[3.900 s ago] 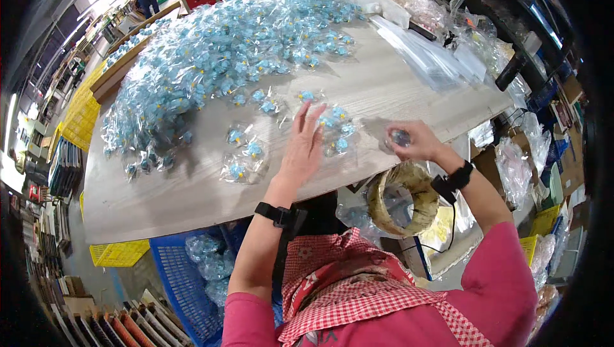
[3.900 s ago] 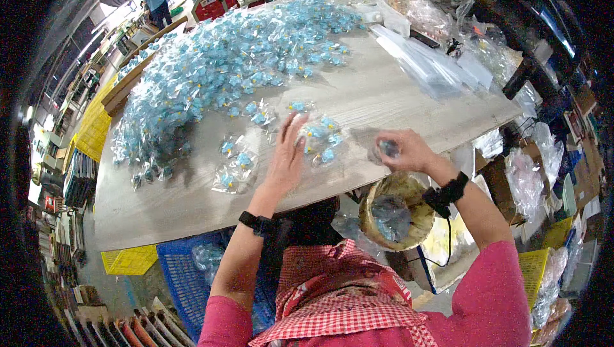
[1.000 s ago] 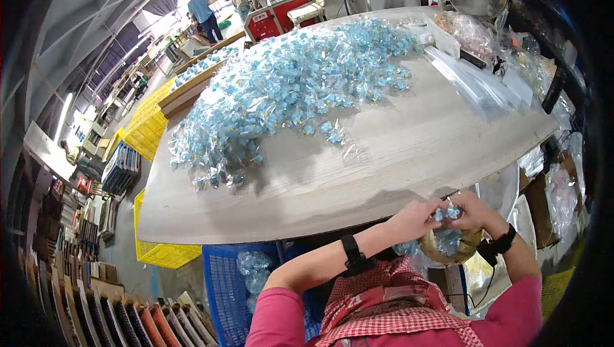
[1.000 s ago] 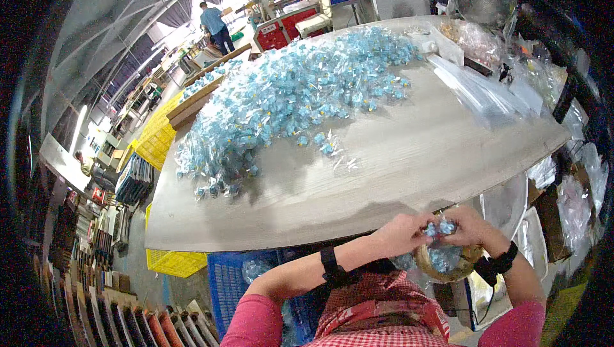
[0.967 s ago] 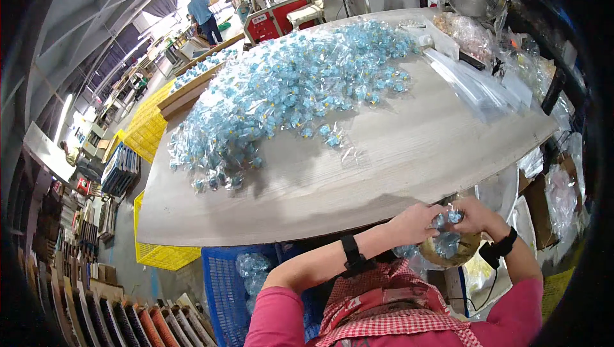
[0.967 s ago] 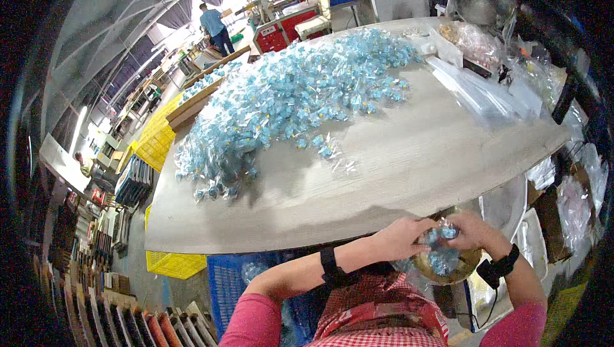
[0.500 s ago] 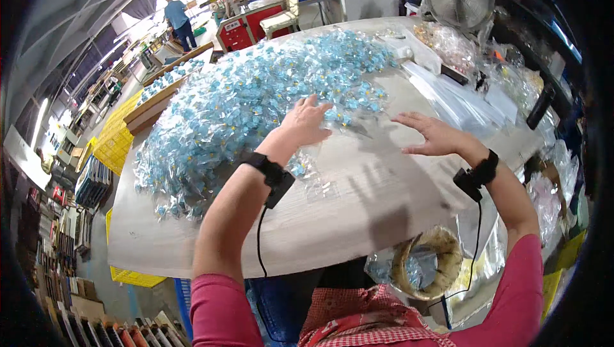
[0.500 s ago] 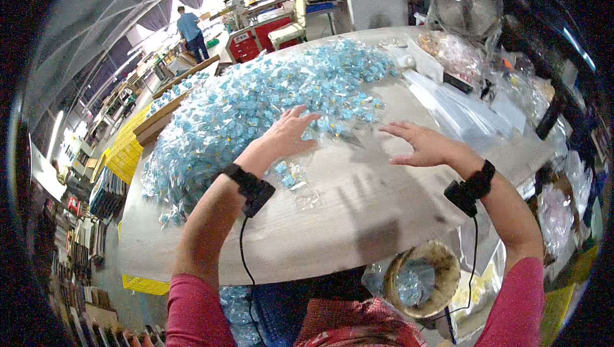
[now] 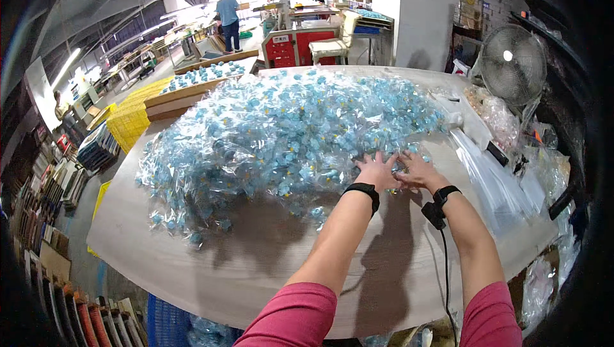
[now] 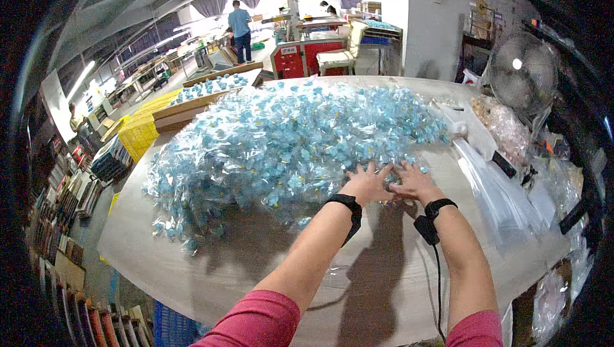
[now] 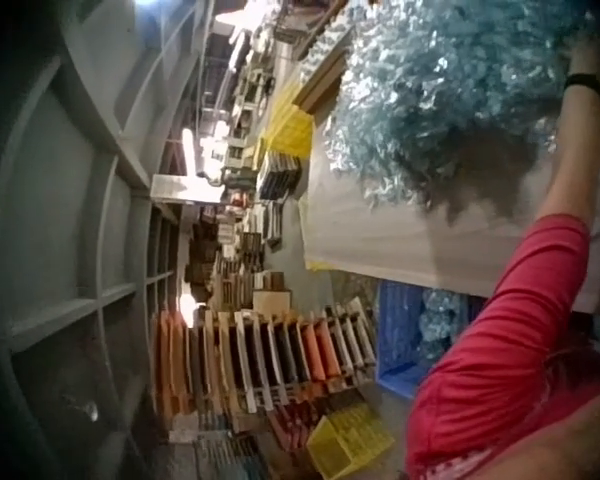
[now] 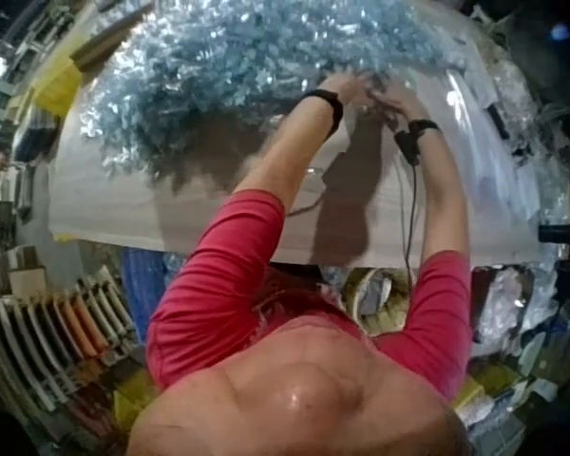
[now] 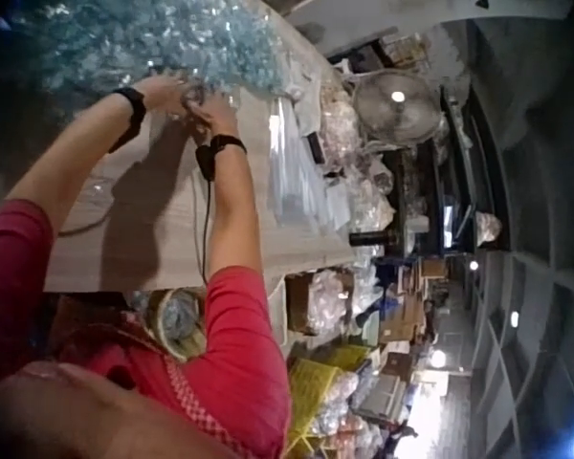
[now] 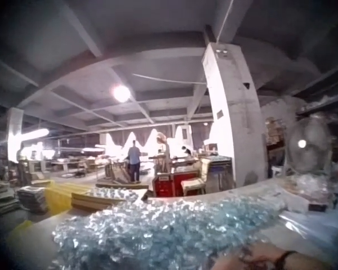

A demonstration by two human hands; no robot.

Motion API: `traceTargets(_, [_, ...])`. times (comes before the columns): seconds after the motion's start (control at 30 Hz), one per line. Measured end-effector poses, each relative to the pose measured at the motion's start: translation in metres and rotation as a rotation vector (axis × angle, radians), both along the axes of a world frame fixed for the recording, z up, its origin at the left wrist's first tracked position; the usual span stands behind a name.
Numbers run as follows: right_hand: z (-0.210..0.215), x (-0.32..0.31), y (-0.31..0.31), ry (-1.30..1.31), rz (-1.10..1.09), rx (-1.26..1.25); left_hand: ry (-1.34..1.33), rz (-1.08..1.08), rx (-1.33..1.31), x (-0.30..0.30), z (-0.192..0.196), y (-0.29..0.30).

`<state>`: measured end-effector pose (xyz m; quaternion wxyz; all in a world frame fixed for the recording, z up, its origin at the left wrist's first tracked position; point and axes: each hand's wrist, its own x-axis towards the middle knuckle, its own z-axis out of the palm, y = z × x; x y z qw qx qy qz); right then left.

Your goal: Sorting small blue plastic components on a workbench and placing them into bags.

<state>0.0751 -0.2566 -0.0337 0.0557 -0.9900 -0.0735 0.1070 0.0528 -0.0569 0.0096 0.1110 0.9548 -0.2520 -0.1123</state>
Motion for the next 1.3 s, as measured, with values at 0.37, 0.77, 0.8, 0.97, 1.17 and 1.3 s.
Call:
traceTargets(0.37, [0.043, -0.191, 0.010, 0.028, -0.198, -0.017, -0.034, -0.265, 0.169, -0.117, 0.015, -0.015])
traceTargets(0.77, [0.060, -0.280, -0.109, -0.371, -0.113, 0.274, -0.162, -0.258, 0.023, -0.186, 0.021, 0.057])
traceTargets(0.8, [0.060, -0.279, -0.095, -0.272, -0.141, 0.280, -0.174, -0.237, -0.031, -0.193, 0.014, 0.062])
traceTargets(0.97, [0.015, -0.278, -0.088, -0.445, 0.018, 0.216, -0.149, -0.160, -0.011, -0.216, -0.006, 0.040])
traceTargets(1.17, [0.017, -0.259, -0.084, -0.515, 0.012, 0.234, -0.426, -0.239, -0.301, -0.205, -0.019, 0.014])
traceTargets(1.3, [-0.001, -0.254, -0.126, -0.551, -0.051, 0.196, -0.271, -0.391, -0.247, -0.206, -0.017, -0.022])
